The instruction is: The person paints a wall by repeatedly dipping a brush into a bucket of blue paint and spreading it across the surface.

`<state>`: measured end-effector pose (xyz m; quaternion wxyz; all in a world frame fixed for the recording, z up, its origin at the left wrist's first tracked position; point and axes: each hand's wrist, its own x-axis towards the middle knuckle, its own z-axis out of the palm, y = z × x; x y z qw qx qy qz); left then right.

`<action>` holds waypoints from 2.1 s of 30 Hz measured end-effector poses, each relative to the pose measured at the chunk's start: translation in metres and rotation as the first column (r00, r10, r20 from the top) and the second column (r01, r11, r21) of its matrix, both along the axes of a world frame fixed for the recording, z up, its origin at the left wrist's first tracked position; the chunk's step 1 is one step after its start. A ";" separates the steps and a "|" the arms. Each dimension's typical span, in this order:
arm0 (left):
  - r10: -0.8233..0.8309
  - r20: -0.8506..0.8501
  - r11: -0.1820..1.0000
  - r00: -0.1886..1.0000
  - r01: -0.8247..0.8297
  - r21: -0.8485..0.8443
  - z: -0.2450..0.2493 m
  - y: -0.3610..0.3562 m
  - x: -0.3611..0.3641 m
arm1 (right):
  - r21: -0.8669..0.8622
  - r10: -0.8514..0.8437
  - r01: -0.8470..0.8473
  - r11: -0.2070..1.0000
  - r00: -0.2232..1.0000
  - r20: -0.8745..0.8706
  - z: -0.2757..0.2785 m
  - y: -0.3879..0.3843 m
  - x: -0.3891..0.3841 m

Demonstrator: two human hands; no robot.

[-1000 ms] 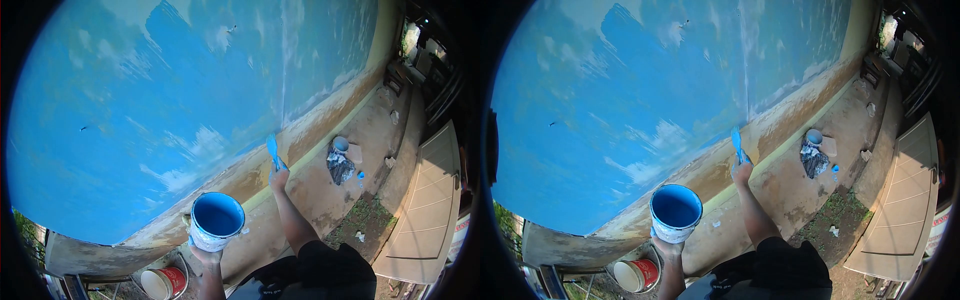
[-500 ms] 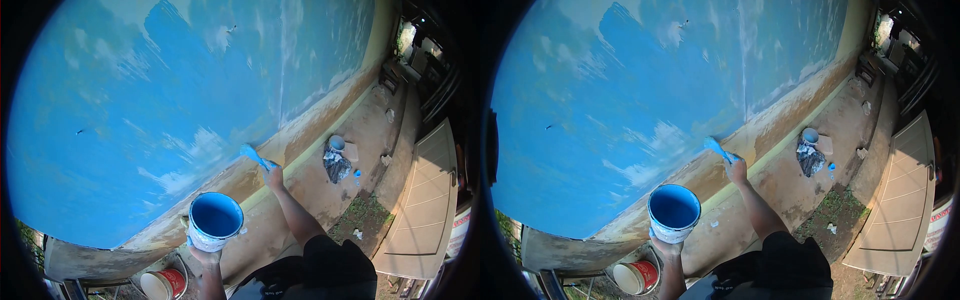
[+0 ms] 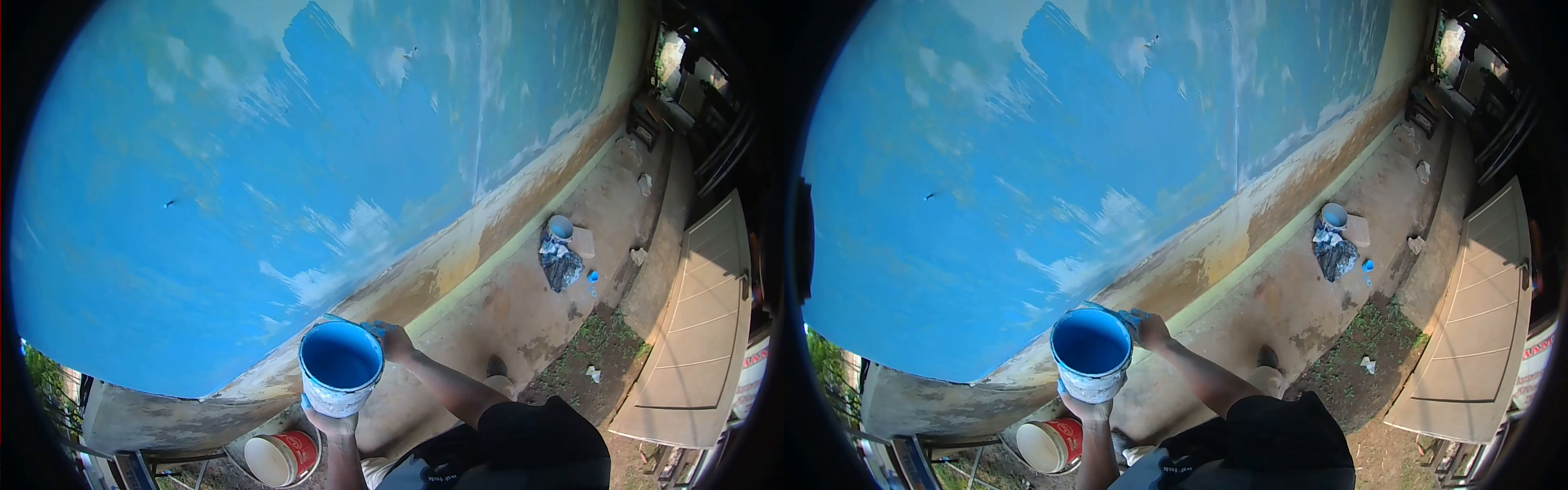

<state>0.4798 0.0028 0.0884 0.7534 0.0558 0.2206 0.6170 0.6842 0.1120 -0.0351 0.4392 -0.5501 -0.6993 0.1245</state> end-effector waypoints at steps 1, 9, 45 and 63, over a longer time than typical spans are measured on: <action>-0.004 -0.006 1.000 1.000 0.004 0.003 0.000 -0.001 -0.008 | 0.003 -0.004 0.004 1.000 1.000 -0.006 -0.001 0.002 -0.003; 0.106 0.120 0.988 0.987 -0.091 -0.127 0.003 0.004 -0.053 | -0.117 -0.610 0.602 0.790 0.752 -0.249 0.025 0.038 0.143; 0.152 0.090 0.988 0.984 -0.154 0.022 -0.036 -0.029 -0.192 | -0.061 -0.093 0.084 0.995 0.984 -0.153 -0.001 -0.021 -0.166; -0.011 0.301 0.999 0.954 -0.003 0.046 -0.015 0.010 -0.100 | -0.166 -0.575 0.552 0.817 0.802 -0.162 0.040 0.042 0.037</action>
